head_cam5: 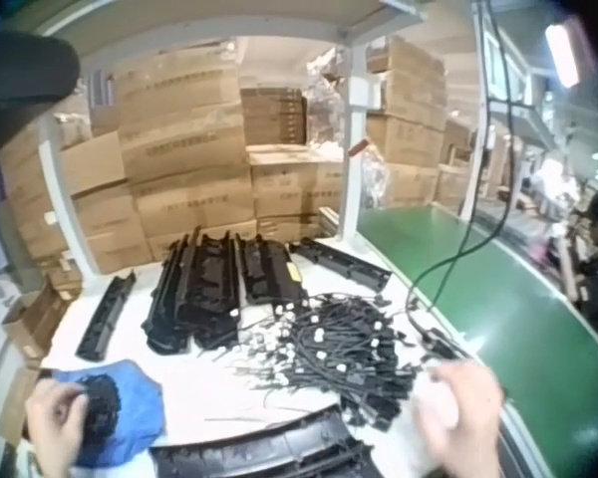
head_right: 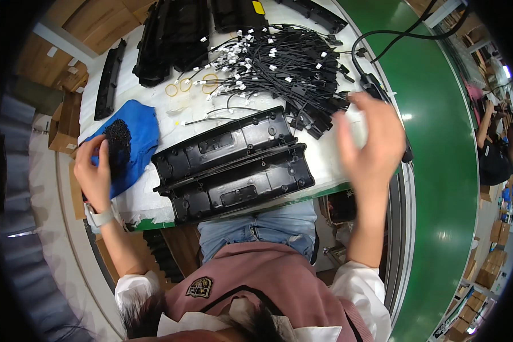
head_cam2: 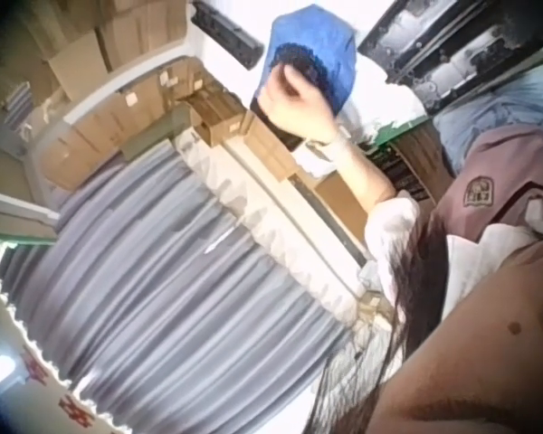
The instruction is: Assembling internal components and screws into black plastic housings using an electric screwdriver at a manufacturing workstation.
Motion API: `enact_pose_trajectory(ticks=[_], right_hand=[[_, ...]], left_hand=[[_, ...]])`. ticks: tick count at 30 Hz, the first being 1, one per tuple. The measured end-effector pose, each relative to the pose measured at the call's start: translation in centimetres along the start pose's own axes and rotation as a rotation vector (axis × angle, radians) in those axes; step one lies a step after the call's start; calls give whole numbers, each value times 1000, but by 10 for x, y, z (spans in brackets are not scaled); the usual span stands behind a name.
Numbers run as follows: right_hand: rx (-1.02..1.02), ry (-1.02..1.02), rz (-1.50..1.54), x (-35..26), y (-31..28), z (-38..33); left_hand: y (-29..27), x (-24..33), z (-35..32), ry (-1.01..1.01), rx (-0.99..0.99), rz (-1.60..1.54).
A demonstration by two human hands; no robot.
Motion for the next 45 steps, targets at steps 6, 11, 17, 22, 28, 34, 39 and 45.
enact_pose_trajectory(ticks=[6, 11, 17, 22, 28, 34, 39, 45], right_hand=[[-492, 344, -639, 103, 50, -2], [-608, 403, -567, 123, 60, -4], [-572, 480, -180, 137, 55, -10], [-361, 804, 577, 120, 8, 1], [-80, 568, 1889, 59, -24, 17], [-60, 88, 2277, -1, -20, 25], [220, -53, 2118, -20, -49, 23], [281, 10, 2071, -32, -48, 8]], left_hand=[[11, -63, -8, -105, -218, 175], [12, -53, -4, -64, -144, 124], [12, -53, -1, -18, -48, 99], [26, -25, -6, -307, -210, -442], [62, 68, -4, -184, -474, -837], [86, 124, -19, -255, -488, -1149], [96, 152, -38, -234, -760, -1118], [102, 156, -47, -560, -1032, -1297]])
Point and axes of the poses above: each hand's wrist, its own z-axis towards the middle knuckle, its own y-axis out of the palm, x = y × z, the point moved 5 cm from there along z, towards the middle knuckle, and after that the axes turned 13 degrees about -z, right-handed, at the moved point
